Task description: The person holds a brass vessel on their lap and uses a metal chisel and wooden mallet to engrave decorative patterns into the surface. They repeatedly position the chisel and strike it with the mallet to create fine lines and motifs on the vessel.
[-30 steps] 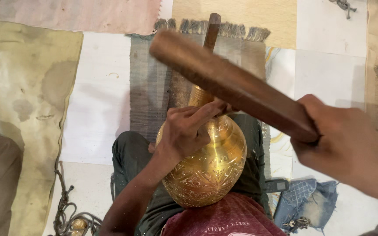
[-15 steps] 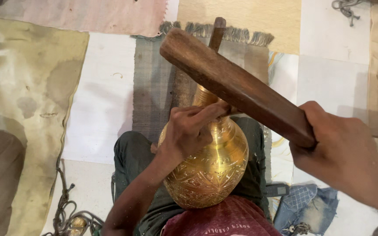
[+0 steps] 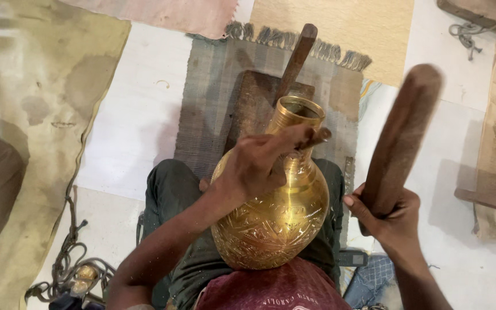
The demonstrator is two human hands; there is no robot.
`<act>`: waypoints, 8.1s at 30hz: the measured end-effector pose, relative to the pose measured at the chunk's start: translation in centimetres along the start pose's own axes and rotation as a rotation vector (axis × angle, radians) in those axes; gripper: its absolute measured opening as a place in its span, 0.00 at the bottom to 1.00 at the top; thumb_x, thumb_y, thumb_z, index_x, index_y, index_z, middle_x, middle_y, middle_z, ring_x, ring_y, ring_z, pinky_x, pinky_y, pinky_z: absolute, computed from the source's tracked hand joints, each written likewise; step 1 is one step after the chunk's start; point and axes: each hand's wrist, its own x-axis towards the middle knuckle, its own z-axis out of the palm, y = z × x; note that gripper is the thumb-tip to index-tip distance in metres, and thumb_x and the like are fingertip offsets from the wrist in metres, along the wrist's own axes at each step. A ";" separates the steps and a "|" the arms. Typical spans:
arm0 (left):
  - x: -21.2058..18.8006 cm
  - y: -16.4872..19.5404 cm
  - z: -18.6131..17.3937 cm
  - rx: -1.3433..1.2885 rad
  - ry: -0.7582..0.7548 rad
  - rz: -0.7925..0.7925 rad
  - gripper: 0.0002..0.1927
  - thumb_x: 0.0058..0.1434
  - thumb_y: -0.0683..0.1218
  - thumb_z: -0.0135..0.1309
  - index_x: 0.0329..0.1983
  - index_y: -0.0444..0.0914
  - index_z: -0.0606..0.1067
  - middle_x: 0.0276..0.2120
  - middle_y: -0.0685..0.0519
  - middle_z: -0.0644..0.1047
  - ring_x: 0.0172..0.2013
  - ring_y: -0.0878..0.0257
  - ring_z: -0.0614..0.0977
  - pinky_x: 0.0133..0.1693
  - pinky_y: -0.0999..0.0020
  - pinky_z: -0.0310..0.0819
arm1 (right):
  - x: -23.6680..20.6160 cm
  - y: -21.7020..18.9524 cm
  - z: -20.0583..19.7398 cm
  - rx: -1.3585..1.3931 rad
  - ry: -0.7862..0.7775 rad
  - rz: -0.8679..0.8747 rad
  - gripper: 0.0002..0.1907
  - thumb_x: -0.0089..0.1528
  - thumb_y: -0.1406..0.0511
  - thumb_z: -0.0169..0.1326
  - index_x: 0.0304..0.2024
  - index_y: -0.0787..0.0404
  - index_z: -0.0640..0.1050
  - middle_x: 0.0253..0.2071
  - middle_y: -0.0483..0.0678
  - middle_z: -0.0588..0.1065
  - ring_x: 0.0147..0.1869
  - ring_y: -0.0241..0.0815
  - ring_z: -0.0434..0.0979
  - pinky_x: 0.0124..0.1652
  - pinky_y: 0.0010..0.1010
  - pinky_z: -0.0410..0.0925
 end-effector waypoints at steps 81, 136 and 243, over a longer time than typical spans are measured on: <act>1.6 -1.8 0.2 0.030 0.074 0.268 0.31 0.61 0.34 0.50 0.68 0.46 0.69 0.37 0.54 0.84 0.28 0.64 0.83 0.29 0.70 0.79 | 4.5 -6.9 -2.3 -0.078 0.103 -0.253 0.07 0.60 0.73 0.64 0.34 0.64 0.76 0.26 0.46 0.75 0.23 0.33 0.75 0.22 0.22 0.67; 3.5 -1.8 0.7 0.031 0.022 0.413 0.30 0.72 0.38 0.52 0.70 0.61 0.61 0.43 0.56 0.80 0.24 0.72 0.74 0.22 0.82 0.67 | 3.0 -7.7 -3.1 -0.481 0.136 -0.335 0.08 0.58 0.74 0.64 0.29 0.64 0.76 0.26 0.46 0.74 0.31 0.32 0.73 0.33 0.22 0.66; 7.9 -2.9 1.1 -0.137 -0.322 0.653 0.39 0.64 0.35 0.57 0.71 0.61 0.61 0.21 0.62 0.64 0.20 0.67 0.72 0.18 0.74 0.66 | -4.4 2.0 -8.5 -0.718 0.346 -0.336 0.06 0.60 0.69 0.62 0.34 0.64 0.77 0.28 0.46 0.74 0.30 0.33 0.73 0.35 0.21 0.66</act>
